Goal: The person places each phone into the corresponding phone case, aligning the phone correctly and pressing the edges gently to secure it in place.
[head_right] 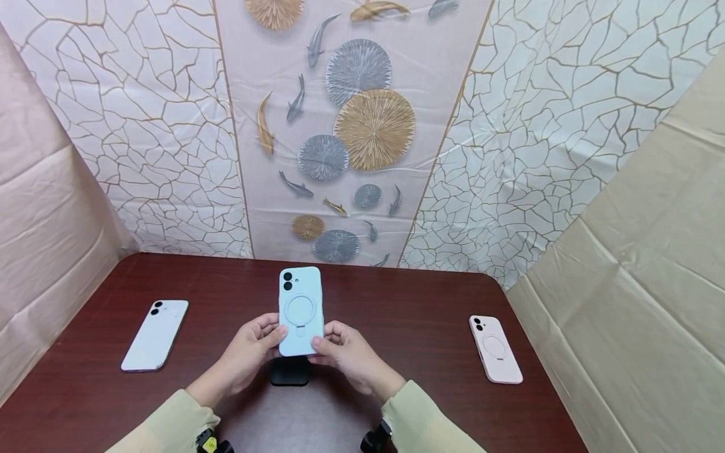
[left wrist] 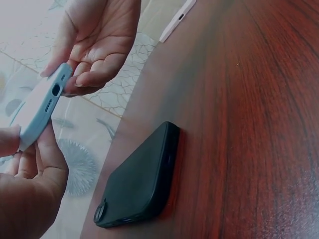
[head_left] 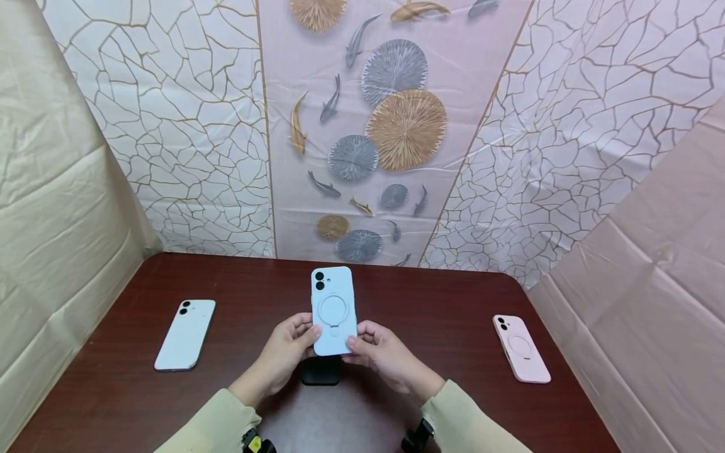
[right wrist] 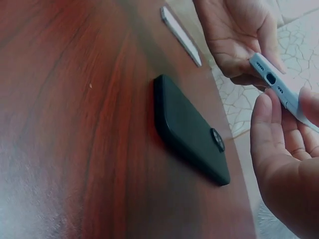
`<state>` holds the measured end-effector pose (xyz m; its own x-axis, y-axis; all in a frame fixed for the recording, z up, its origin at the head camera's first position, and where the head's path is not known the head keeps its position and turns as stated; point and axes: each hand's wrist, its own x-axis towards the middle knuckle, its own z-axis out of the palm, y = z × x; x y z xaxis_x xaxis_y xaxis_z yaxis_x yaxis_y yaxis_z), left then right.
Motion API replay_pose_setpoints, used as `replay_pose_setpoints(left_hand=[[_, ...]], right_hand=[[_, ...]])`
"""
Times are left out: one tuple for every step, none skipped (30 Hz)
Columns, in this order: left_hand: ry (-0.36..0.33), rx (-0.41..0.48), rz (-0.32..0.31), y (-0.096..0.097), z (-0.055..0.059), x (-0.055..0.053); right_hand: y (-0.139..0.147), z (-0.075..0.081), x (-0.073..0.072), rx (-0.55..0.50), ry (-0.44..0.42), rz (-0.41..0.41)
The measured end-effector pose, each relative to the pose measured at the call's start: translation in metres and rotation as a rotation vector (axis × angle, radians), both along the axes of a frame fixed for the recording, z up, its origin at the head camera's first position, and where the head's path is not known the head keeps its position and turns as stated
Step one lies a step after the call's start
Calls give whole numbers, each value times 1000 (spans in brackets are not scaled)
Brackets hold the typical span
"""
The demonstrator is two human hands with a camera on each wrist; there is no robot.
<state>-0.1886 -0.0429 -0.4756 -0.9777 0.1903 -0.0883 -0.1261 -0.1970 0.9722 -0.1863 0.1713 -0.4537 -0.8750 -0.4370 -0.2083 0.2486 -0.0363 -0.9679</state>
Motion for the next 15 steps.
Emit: replay_pose_setpoints(left_hand=[[1, 1, -8, 0, 0, 0], [3, 1, -15, -1, -1, 0], [6, -1, -19, -1, -1, 1], [10, -3, -21, -1, -1, 1], [10, -5, -19, 0, -1, 1], [12, -8, -14, 0, -1, 1], [11, -11, -8, 0, -1, 1], [12, -14, -2, 0, 0, 2], [13, -22, 0, 1, 1, 2], [15, -26, 2, 1, 1, 3], [17, -31, 1, 2, 1, 4], [22, -36, -5, 2, 1, 4], [29, -40, -15, 2, 1, 5], [36, -41, -27, 3, 1, 5], [42, -43, -39, 3, 0, 5]], right_hand=[[0, 0, 1, -2, -2, 3], [0, 0, 1, -3, -5, 5], [0, 0, 2, -5, -7, 6], [0, 0, 2, -6, -7, 6], [0, -1, 2, -8, -13, 3], [0, -2, 1, -10, -15, 0], [0, -3, 0, -10, -20, -5], [0, -4, -1, -9, -21, -9], [0, -4, -3, -13, -23, -11], [0, -5, -4, -21, -28, -13], [1, -5, -6, -29, -32, -13], [2, -5, -7, -39, -34, -13], [3, -5, -8, -48, -36, -13], [4, -4, -8, -56, -34, -13], [4, -4, -8, -64, -34, -13]])
